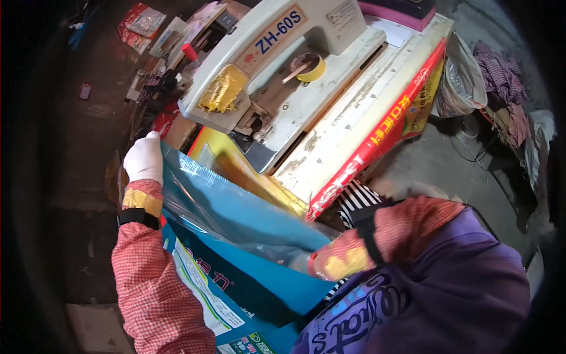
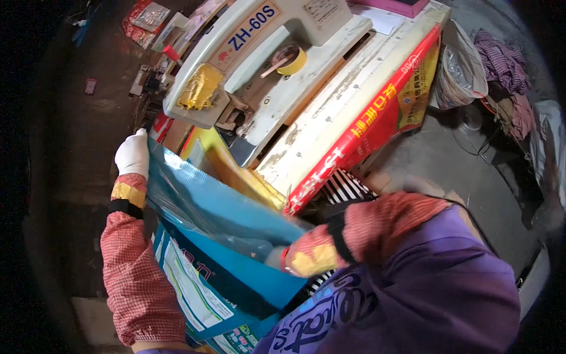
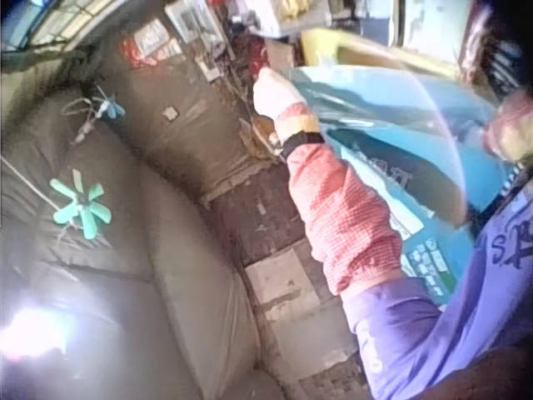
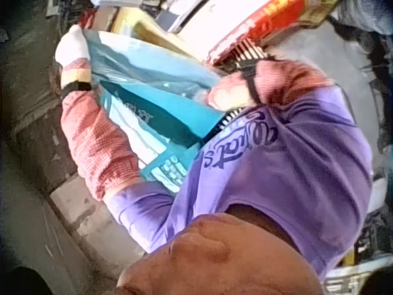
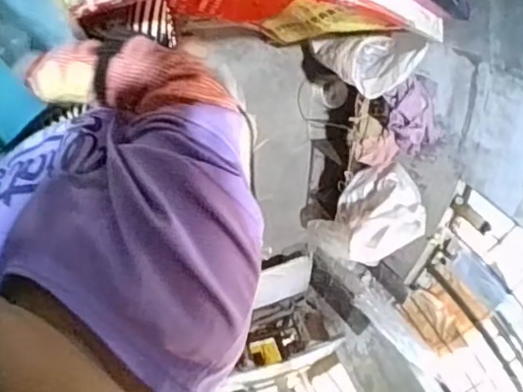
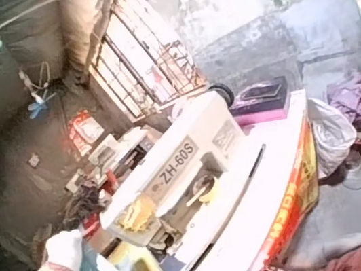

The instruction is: The recorder is using an industrial sewing machine to seal the top edges of large plastic fertilizer sacks.

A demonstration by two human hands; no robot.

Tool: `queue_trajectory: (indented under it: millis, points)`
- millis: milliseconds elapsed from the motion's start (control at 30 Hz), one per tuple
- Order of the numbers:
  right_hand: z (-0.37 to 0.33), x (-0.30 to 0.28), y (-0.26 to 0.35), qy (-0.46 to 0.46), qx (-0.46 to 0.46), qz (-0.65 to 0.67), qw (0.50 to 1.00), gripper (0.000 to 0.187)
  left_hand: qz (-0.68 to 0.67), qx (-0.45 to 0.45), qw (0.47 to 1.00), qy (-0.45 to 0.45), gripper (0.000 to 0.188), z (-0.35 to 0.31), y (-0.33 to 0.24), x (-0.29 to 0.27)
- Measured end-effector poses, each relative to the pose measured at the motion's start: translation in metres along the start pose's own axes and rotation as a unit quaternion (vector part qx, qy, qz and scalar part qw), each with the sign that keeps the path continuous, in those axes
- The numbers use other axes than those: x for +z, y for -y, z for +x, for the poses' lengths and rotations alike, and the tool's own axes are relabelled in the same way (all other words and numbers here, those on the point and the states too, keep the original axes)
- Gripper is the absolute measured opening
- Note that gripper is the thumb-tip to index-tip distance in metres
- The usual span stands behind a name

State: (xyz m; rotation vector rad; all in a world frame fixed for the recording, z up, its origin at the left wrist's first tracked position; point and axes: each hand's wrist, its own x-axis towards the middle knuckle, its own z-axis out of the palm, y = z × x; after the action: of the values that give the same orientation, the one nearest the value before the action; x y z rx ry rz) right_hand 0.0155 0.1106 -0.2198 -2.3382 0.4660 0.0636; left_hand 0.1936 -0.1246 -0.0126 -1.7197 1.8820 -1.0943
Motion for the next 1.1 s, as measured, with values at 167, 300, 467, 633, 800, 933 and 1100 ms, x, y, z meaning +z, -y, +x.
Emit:
queue_trajectory:
  millis: [167,300,467,633,800,933,1100]
  points:
    - [-0.062,-0.053,-0.061,-0.089,0.253,-0.105,0.958,0.025,0.021,0.029,0.999,0.007,0.023,0.007,-0.008,-0.002]
    - [-0.084,-0.100,-0.052,-0.224,0.265,0.068,0.936,0.038,-0.010,0.007,1.000,0.022,0.024,0.003,-0.012,0.001]
    - [-0.034,-0.079,-0.074,-0.365,0.177,0.306,0.862,0.042,0.014,0.048,0.999,0.004,0.022,0.009,-0.027,0.001]
    - [-0.027,-0.063,-0.038,-0.517,0.017,0.431,0.739,0.038,0.048,0.047,0.998,0.004,0.019,0.003,-0.013,0.002]
    - [-0.010,-0.082,-0.072,-0.153,0.196,0.553,0.795,0.036,0.034,0.058,0.998,0.022,0.023,0.007,-0.017,0.000]
    - [-0.010,-0.101,-0.070,-0.115,0.155,0.388,0.901,0.035,-0.091,-0.021,0.992,0.085,0.032,0.017,-0.007,-0.016]
    - [0.019,-0.090,-0.031,-0.393,0.033,0.114,0.912,0.030,-0.010,-0.055,0.985,0.163,0.029,0.059,0.062,0.040]
